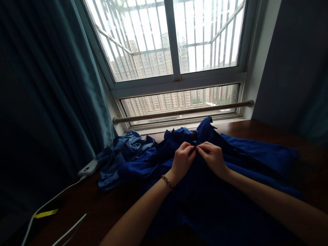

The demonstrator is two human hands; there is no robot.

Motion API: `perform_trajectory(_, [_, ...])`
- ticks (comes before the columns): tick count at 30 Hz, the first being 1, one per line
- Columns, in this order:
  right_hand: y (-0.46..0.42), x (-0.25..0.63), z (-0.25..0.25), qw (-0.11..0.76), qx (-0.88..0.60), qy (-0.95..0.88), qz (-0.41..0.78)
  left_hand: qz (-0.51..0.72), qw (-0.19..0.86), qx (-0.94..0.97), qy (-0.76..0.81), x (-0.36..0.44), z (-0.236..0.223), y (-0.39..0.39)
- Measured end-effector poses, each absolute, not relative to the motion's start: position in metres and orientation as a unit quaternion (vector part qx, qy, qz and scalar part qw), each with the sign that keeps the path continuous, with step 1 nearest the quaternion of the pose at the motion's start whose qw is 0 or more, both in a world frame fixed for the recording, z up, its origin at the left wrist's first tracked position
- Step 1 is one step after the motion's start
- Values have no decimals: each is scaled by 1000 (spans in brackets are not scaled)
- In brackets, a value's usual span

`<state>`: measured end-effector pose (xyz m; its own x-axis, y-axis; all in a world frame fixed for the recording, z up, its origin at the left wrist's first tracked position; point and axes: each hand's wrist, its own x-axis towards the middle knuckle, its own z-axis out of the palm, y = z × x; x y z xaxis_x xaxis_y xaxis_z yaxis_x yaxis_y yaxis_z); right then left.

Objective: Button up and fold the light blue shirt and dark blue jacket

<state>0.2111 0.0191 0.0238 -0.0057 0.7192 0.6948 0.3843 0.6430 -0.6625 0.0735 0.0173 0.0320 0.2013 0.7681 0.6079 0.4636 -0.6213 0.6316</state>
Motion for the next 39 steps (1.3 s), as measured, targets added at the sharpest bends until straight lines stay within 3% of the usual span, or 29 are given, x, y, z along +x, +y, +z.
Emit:
perform_trajectory(7, [28,214,15,597,-437,-609,285,505,197,746,388,75,29,19])
perform_trajectory(14, [43,223,24,661,-387,-446,463,550,322,653,409,62,25,41])
perform_trajectory(25, [52,254,63,735,-358,-339,465,601,378,507,489,14,32,84])
perform_trajectory(31, [41,247,70,723,-334,-373,476,576,103,666,463,43,61,38])
perform_trajectory(36, [31,240,71,707,-324,-420,467,447,161,784,399,80,62,-2])
perform_trajectory(39, [28,238,70,697,-316,-454,456,411,259,781,393,86,52,-1])
